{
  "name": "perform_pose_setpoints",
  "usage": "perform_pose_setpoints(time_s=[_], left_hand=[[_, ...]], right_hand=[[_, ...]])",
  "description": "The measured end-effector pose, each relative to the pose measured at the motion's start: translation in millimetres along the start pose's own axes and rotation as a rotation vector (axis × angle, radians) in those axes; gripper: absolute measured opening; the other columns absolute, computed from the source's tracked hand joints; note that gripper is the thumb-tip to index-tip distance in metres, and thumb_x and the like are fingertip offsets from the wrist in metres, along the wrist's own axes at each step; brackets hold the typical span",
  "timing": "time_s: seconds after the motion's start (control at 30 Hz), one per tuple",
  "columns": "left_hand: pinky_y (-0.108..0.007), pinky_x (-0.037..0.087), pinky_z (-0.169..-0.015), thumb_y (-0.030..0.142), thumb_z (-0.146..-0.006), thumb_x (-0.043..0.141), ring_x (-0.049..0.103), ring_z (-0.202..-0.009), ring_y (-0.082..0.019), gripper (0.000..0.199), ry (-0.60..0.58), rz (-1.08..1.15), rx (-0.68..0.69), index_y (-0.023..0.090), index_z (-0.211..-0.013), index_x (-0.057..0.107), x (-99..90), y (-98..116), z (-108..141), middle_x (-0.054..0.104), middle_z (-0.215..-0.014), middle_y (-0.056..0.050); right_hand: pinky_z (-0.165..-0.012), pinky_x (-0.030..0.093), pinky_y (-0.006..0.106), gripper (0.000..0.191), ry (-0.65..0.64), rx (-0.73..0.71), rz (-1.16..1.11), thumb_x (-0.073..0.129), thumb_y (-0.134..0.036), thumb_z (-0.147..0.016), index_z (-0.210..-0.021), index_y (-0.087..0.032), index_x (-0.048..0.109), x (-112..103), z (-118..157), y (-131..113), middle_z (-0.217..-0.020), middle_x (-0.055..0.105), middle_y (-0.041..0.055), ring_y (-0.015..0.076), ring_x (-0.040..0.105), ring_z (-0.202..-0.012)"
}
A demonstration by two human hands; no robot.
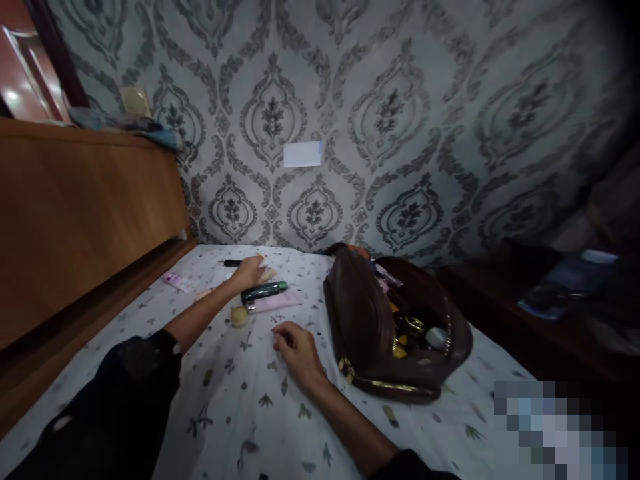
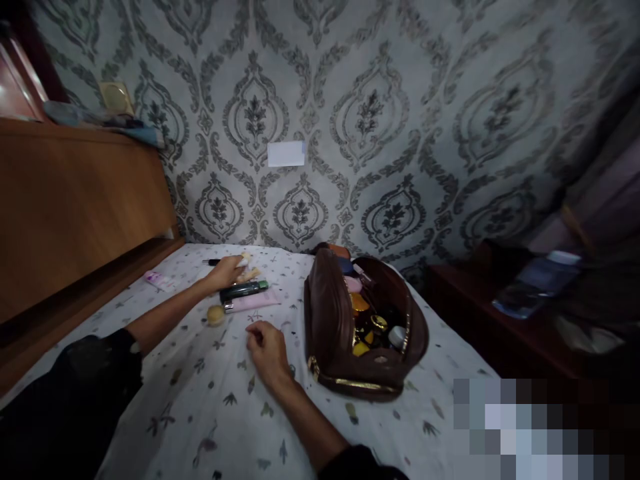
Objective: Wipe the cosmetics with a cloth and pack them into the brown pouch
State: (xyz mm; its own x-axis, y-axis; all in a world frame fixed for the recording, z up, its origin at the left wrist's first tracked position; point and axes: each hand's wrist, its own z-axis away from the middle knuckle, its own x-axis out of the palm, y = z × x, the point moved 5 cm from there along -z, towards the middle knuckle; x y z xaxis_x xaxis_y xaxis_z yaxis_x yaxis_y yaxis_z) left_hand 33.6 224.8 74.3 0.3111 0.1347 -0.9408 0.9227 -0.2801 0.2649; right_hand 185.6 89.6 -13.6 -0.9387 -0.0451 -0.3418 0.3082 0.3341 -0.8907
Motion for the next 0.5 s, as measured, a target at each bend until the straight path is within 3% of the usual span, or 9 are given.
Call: perform_pose_setpoints(time_s=[0.13, 0.27, 0.37, 0.5], left_hand=[[-0.044, 0.055, -0.089, 0.034, -0.093, 0.061, 0.063, -0.105, -0.023, 0.034, -0.132, -0.083, -0.07, 0.016, -0.122, 0.058, 37.1, 0, -27, 0.061, -0.123, -0.009], [-0.044, 0.055, -0.088, 0.034, -0.093, 0.061, 0.063, -0.105, -0.023, 0.035, -0.19, -0.092, -0.139, 0.017, -0.123, 0.058, 48.7, -3, -37, 0.061, -0.123, -0.009], [-0.044, 0.055, -0.088, 0.035, -0.092, 0.061, 0.063, -0.105, -0.023, 0.034, -0.151, -0.04, -0.175, 0.016, -0.121, 0.058, 38.8, -3, -39, 0.061, -0.122, -0.009], [-0.043, 0.052, -0.089, 0.033, -0.089, 0.064, 0.062, -0.105, -0.023, 0.028, 0.039, 0.107, -0.187, 0.015, -0.111, 0.063, 0.7, -1, -40, 0.065, -0.113, -0.008]], right_hand=[[-0.063, 0.048, 0.026, 0.022, -0.003, -0.001, 0.012, 0.051, -0.016, -0.076, -0.086, -0.018, 0.07, 0, 1, 1, -0.064, 0.065, 0.0005, 0.0166, 0.061, -0.063], [-0.061, 0.048, 0.025, 0.022, -0.008, 0.0, -0.003, 0.051, -0.014, -0.076, -0.086, -0.018, 0.07, 1, 0, 2, -0.065, 0.065, 0.0001, 0.0155, 0.061, -0.063], [-0.059, 0.047, 0.024, 0.021, -0.004, -0.001, -0.019, 0.052, -0.013, -0.076, -0.085, -0.018, 0.07, 2, 0, 2, -0.064, 0.064, -0.0008, 0.0148, 0.06, -0.062], [-0.059, 0.047, 0.024, 0.021, 0.007, -0.015, -0.041, 0.051, -0.014, -0.076, -0.086, -0.018, 0.069, 2, 1, 1, -0.067, 0.065, -0.0001, 0.015, 0.06, -0.063]])
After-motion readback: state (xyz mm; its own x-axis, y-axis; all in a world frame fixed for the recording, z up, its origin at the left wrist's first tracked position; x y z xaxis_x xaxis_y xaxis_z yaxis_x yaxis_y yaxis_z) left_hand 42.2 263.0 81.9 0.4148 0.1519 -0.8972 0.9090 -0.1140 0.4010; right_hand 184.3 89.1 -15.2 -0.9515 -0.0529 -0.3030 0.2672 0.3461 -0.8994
